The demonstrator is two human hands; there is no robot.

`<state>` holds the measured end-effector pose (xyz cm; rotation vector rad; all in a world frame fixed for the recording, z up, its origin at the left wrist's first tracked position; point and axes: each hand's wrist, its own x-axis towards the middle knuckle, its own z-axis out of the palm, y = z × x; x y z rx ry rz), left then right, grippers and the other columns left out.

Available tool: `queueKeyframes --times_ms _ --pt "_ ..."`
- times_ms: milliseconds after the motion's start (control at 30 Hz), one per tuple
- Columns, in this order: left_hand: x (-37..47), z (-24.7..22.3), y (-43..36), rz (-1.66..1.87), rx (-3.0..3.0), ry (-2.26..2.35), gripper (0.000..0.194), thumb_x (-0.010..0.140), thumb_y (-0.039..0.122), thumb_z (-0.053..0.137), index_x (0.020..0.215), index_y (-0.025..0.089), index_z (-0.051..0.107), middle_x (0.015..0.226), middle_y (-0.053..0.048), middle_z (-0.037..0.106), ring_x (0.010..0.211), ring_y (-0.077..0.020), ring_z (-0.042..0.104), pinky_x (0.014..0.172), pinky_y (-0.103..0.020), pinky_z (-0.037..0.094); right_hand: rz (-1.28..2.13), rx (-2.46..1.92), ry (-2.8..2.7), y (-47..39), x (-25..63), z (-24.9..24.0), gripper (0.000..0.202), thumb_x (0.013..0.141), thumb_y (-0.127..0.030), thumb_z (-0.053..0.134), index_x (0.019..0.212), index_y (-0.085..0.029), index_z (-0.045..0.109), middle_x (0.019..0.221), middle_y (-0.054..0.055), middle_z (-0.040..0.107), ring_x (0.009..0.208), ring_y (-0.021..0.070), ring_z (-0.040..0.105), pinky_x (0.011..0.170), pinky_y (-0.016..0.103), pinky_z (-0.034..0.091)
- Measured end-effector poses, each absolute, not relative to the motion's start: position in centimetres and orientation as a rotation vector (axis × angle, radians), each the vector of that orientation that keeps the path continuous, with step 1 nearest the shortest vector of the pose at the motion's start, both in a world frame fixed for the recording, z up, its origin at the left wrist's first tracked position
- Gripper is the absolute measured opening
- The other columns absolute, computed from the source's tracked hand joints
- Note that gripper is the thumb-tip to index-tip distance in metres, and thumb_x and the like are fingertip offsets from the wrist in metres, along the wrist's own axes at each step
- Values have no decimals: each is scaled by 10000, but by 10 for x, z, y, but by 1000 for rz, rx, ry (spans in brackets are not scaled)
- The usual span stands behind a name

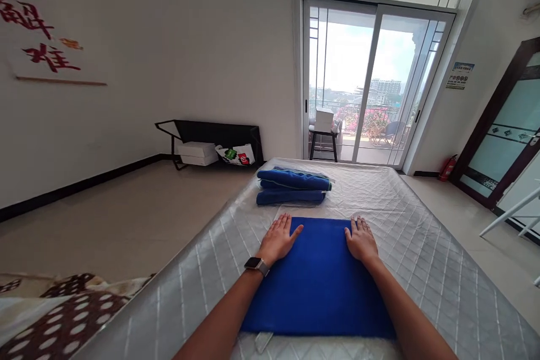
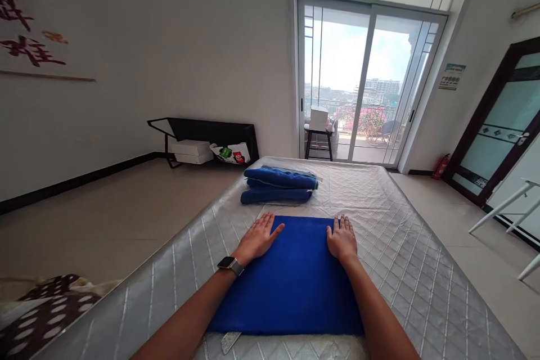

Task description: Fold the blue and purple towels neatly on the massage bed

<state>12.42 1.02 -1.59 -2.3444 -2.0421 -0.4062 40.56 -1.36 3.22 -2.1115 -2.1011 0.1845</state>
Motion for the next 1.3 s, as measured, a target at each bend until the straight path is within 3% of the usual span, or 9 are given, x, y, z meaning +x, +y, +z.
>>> queueKeyframes --times_ms 300,667,1033,1300 --pt "132 -11 10 -471 -2361 -2109 884 942 690 110 1499 47 354 1582 -169 324 1484 -291 255 1212 -453 217 211 -2198 -2149 -7 407 35 646 1009 -424 240 1558 -84 221 1634 148 177 1513 244 127 1205 400 128" --pt "132 -17 15 -491 -2352 -2066 867 945 679 142 1494 46 364 1576 -176 334 1479 -312 262 1207 -476 219 100 -2101 -2192 -47 411 32 656 1004 -400 223 1533 -13 255 1611 166 227 1505 243 171 1214 401 154" --pt "126 -3 12 -261 -2323 -2094 881 942 684 151 1493 26 356 1574 -196 321 1479 -317 258 1207 -475 217 201 -2064 -2085 -53 406 26 666 996 -421 238 1538 -35 260 1613 160 222 1504 233 180 1214 385 144" --pt "250 6 -28 -443 -2697 -1493 680 1013 520 126 1507 117 361 1542 -147 415 1461 -254 318 1195 -449 274 194 -2021 -2100 -55 408 22 646 982 -350 278 1537 -21 249 1614 167 211 1504 250 178 1209 401 164"
